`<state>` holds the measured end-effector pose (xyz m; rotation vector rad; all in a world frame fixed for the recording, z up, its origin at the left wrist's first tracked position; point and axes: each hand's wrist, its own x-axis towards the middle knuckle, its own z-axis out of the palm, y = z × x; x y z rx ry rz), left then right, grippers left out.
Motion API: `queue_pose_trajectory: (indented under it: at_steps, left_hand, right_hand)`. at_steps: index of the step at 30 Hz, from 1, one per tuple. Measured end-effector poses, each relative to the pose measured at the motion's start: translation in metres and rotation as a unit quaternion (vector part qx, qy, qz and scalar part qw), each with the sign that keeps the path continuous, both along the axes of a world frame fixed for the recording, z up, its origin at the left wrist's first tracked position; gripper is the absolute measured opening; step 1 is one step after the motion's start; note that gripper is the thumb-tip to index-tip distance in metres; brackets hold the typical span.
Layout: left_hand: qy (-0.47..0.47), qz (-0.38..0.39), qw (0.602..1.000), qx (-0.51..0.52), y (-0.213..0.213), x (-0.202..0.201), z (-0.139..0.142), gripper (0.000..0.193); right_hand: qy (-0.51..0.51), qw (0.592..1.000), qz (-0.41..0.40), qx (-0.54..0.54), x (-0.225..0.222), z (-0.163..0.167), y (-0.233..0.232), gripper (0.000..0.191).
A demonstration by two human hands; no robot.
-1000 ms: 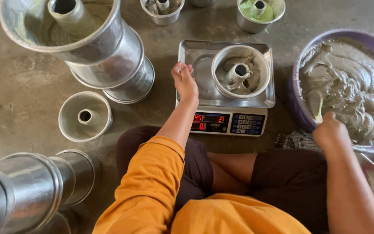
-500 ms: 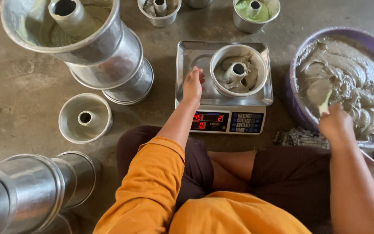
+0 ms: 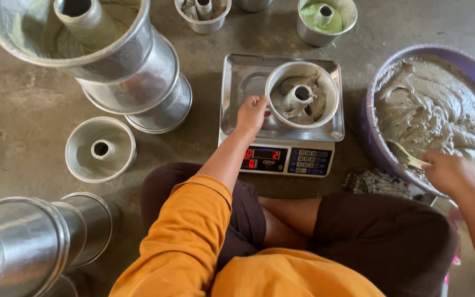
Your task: The person scoops a gray paste from a purple bowl and fills small metal molds placed on a digital scale. They repeatedly transfer the paste into each mold, monitor the weight, and set filled molds aside.
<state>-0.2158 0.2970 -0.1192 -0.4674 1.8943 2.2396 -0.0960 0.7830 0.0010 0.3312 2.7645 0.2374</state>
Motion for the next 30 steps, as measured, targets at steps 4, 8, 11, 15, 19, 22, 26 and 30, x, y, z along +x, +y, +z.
queue_pose_trajectory:
  at_steps: [4, 8, 11, 15, 19, 22, 26, 30]
  left_hand:
    - [-0.044, -0.033, 0.998, 0.022, 0.006, -0.005, 0.007, 0.042]
    - [-0.138, 0.015, 0.953, 0.270, -0.014, -0.022, 0.039, 0.045]
    - [-0.072, 0.098, 0.937, 0.329, -0.048, -0.050, 0.059, 0.045]
    - [0.099, 0.261, 0.958, 0.066, -0.085, -0.117, 0.071, 0.037]
    - [0.114, 0.444, 0.831, -0.315, -0.107, -0.167, 0.070, 0.026]
    - [-0.159, 0.419, 0.866, -0.221, -0.115, -0.190, 0.067, 0.036]
    - [-0.226, 0.453, 0.859, -0.074, -0.121, -0.214, 0.077, 0.043]
    - [-0.183, 0.480, 0.858, 0.008, -0.110, -0.245, 0.094, 0.051]
  right_hand:
    - [0.099, 0.973, -0.094, -0.186, -0.004, -0.022, 0.009, 0.036]
    - [0.166, 0.910, -0.196, -0.324, -0.009, -0.054, 0.022, 0.037]
    - [0.176, 0.894, -0.178, -0.372, -0.021, -0.074, 0.036, 0.034]
    - [0.175, 0.899, -0.167, -0.365, -0.034, -0.084, 0.040, 0.034]
    - [0.159, 0.894, -0.208, -0.363, -0.038, -0.081, 0.038, 0.034]
    - [0.137, 0.899, -0.230, -0.347, -0.038, -0.084, 0.046, 0.033]
    - [0.164, 0.839, -0.216, -0.471, -0.049, -0.106, 0.063, 0.029]
    - [0.178, 0.851, -0.233, -0.436, -0.068, -0.123, 0.069, 0.034]
